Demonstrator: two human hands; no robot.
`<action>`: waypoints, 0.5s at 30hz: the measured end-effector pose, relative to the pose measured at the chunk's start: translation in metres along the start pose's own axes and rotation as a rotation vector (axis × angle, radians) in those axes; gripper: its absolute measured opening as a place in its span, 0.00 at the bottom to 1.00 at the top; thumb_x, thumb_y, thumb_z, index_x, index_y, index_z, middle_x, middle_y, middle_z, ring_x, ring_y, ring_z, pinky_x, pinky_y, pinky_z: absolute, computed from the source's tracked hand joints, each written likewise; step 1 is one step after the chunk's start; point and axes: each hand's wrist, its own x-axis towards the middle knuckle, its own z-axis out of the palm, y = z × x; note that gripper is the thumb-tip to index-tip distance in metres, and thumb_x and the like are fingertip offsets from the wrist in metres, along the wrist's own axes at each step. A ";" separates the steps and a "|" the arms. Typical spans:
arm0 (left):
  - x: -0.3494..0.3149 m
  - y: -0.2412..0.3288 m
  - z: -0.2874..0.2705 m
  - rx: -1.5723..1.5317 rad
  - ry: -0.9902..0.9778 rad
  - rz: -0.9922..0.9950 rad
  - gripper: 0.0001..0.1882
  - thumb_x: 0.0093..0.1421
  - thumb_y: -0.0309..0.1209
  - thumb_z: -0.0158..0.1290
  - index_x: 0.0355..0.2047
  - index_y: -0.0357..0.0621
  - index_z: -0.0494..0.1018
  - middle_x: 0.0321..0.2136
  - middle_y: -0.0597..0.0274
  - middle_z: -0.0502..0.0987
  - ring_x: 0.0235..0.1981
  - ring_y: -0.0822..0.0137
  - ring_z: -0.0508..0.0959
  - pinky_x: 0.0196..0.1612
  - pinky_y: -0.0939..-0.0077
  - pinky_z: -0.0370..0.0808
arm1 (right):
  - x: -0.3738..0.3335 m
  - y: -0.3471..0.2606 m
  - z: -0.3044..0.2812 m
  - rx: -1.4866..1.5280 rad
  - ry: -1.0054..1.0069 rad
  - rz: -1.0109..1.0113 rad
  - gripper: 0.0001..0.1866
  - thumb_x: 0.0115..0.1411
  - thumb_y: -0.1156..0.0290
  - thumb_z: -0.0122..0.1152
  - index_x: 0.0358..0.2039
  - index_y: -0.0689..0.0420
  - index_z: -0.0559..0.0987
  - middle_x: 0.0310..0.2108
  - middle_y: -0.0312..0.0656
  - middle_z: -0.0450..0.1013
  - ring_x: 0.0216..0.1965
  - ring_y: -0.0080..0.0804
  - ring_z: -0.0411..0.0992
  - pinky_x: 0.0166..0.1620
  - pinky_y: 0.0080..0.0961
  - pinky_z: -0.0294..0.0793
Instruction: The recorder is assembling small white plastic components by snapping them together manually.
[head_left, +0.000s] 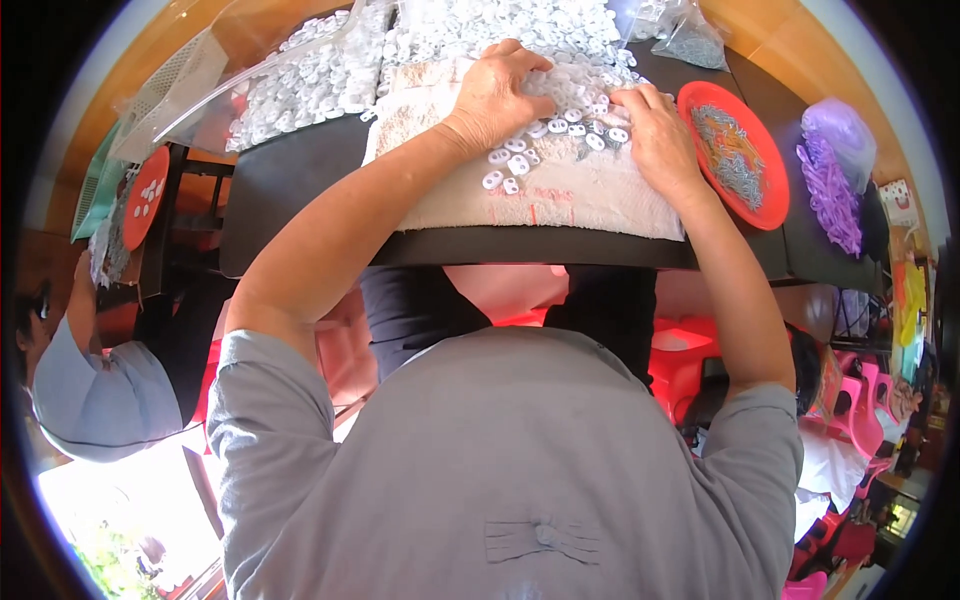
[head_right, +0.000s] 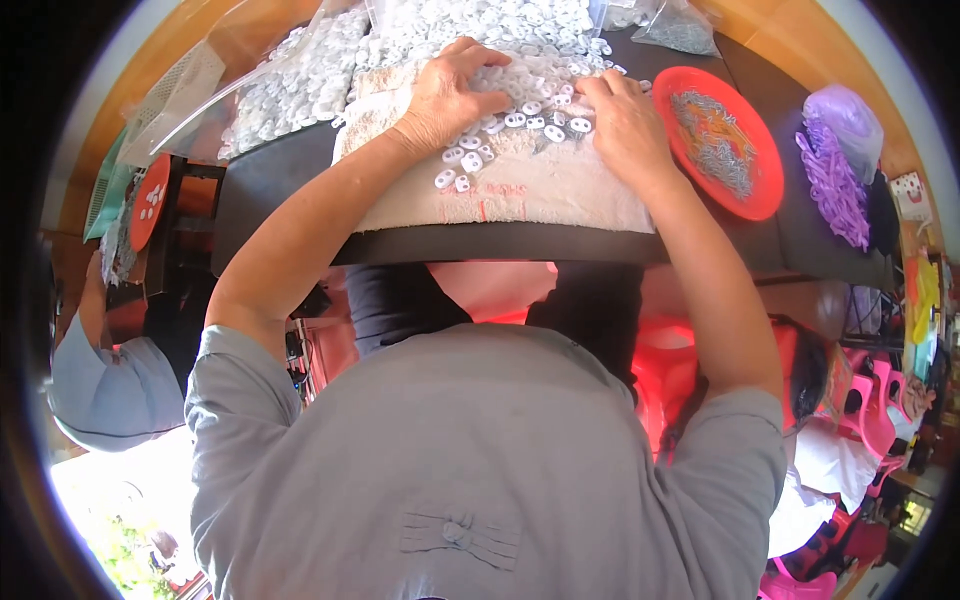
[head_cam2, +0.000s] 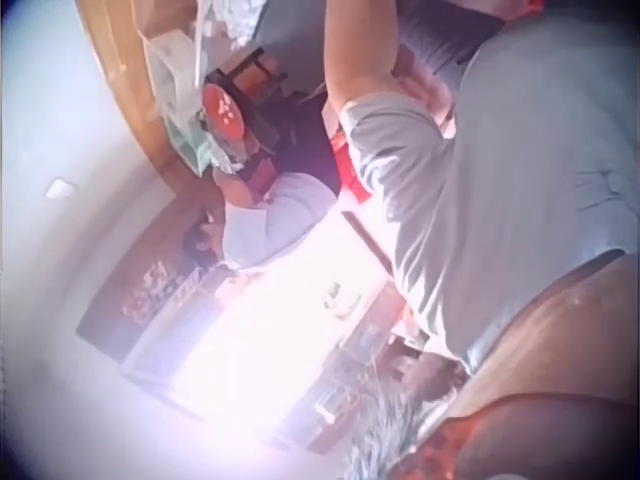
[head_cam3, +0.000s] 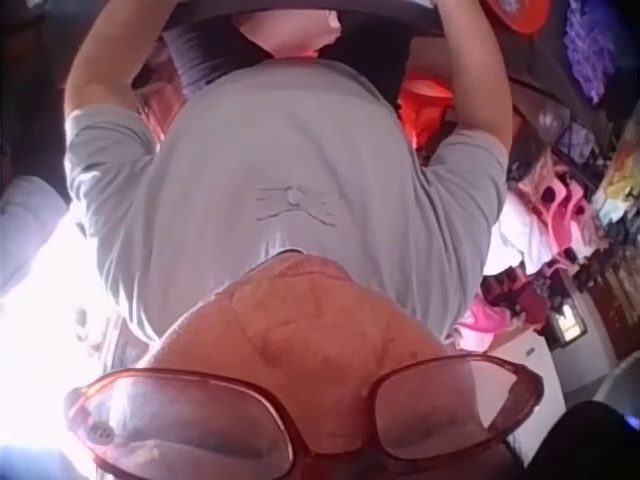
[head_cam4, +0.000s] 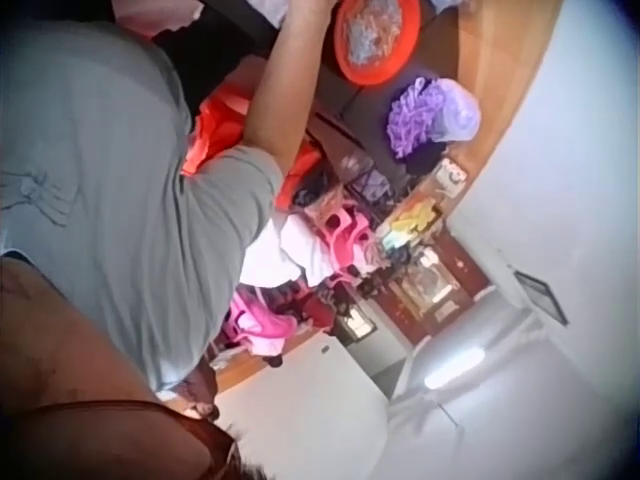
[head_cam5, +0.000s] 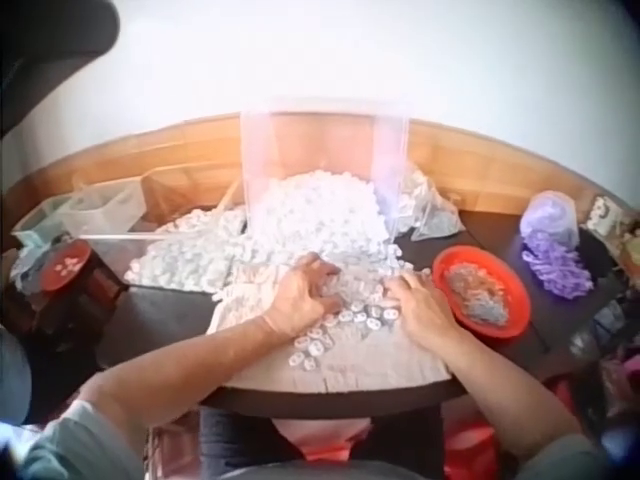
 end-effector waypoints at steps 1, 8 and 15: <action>-0.001 0.000 0.000 0.008 -0.009 -0.016 0.23 0.42 0.34 0.62 0.41 0.41 0.78 0.35 0.60 0.72 0.37 0.63 0.73 0.44 0.72 0.72 | 0.000 0.000 0.000 -0.008 -0.001 0.001 0.21 0.50 0.84 0.50 0.45 0.54 0.73 0.43 0.44 0.69 0.48 0.48 0.67 0.49 0.40 0.69; -0.002 0.010 -0.004 -0.037 -0.022 -0.105 0.22 0.42 0.33 0.63 0.41 0.41 0.78 0.37 0.61 0.73 0.36 0.64 0.75 0.42 0.73 0.72 | 0.001 0.001 0.000 -0.003 -0.013 -0.001 0.20 0.51 0.84 0.51 0.44 0.54 0.73 0.42 0.44 0.68 0.48 0.48 0.67 0.49 0.40 0.69; -0.005 0.015 0.003 0.040 0.012 -0.089 0.23 0.40 0.35 0.63 0.39 0.40 0.79 0.33 0.59 0.72 0.39 0.60 0.72 0.46 0.69 0.72 | 0.001 0.008 -0.003 0.036 0.001 -0.044 0.20 0.50 0.85 0.50 0.44 0.54 0.73 0.42 0.44 0.68 0.49 0.49 0.67 0.49 0.40 0.70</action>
